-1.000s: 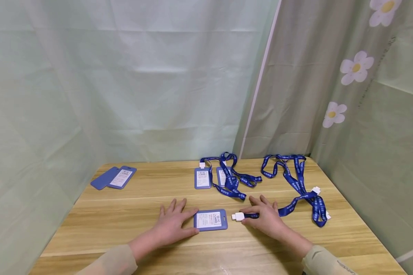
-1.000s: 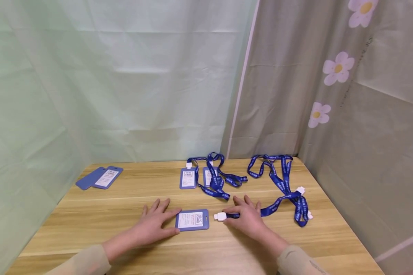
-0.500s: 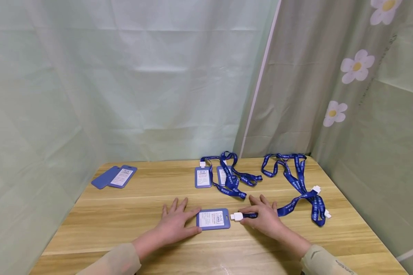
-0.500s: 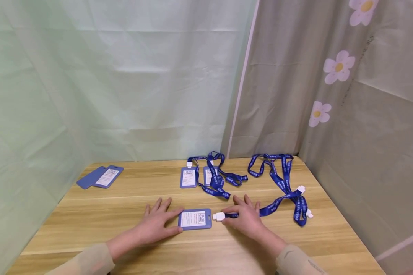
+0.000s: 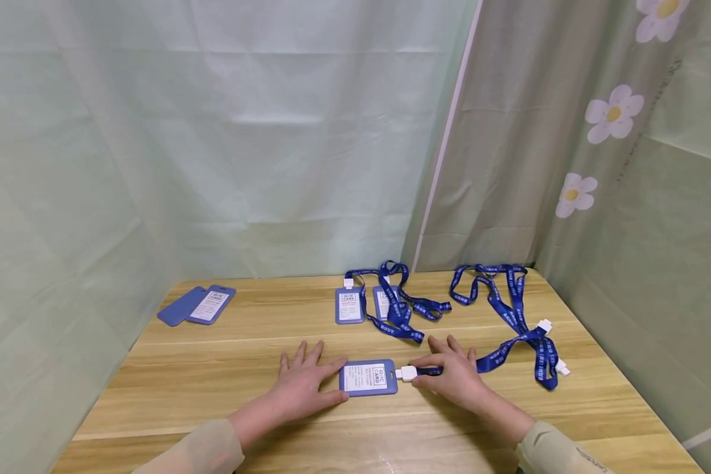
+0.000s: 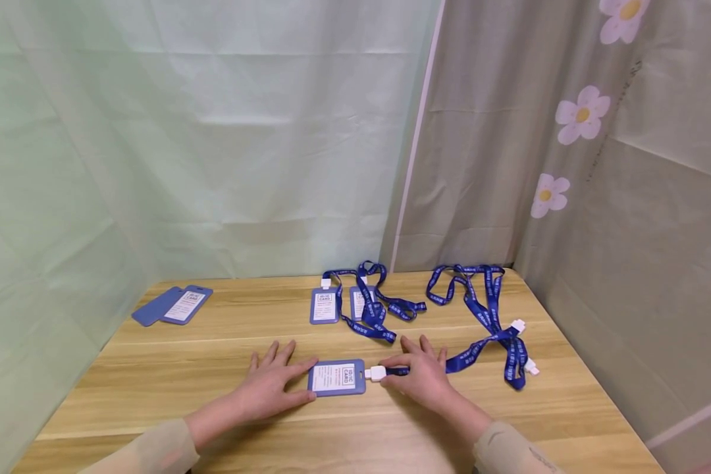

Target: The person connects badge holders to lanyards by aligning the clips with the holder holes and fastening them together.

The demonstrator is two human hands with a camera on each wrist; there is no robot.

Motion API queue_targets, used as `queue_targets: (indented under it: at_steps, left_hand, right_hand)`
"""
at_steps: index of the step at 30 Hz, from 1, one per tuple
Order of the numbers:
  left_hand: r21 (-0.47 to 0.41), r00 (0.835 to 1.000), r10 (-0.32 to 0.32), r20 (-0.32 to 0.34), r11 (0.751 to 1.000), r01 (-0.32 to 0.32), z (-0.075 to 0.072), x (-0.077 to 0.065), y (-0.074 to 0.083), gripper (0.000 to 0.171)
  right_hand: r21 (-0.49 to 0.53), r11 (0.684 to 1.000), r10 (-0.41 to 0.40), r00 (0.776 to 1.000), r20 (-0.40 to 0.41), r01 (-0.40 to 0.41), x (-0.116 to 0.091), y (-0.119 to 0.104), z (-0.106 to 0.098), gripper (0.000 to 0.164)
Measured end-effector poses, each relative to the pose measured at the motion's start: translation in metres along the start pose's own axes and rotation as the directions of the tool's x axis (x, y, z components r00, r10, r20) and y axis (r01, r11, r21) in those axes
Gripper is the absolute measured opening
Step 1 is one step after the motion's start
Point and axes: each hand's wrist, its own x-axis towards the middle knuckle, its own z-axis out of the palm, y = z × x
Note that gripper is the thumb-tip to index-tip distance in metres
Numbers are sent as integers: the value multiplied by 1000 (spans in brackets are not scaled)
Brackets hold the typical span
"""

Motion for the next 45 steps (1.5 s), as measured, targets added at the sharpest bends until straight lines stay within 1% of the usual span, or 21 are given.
queue_targets:
  at_steps: [12, 23, 35, 45]
  left_hand:
    - [-8, 1000, -5, 5, 1000, 5, -1, 0, 3, 70]
    - [26, 1000, 7, 5, 1000, -7, -1, -1, 5, 70]
    - [19, 1000, 9, -5, 1000, -9, 2, -1, 5, 69]
    - [20, 1000, 11, -11, 1000, -11, 1, -2, 7, 67]
  right_hand:
    - [-12, 1000, -6, 1000, 2, 6, 0, 0, 0, 28]
    - [-21, 1000, -11, 1000, 3, 11, -1, 0, 1, 28]
    - [-11, 1000, -3, 1000, 5, 3, -1, 0, 1, 27]
    - [-12, 1000, -6, 1000, 0, 6, -1, 0, 1, 27]
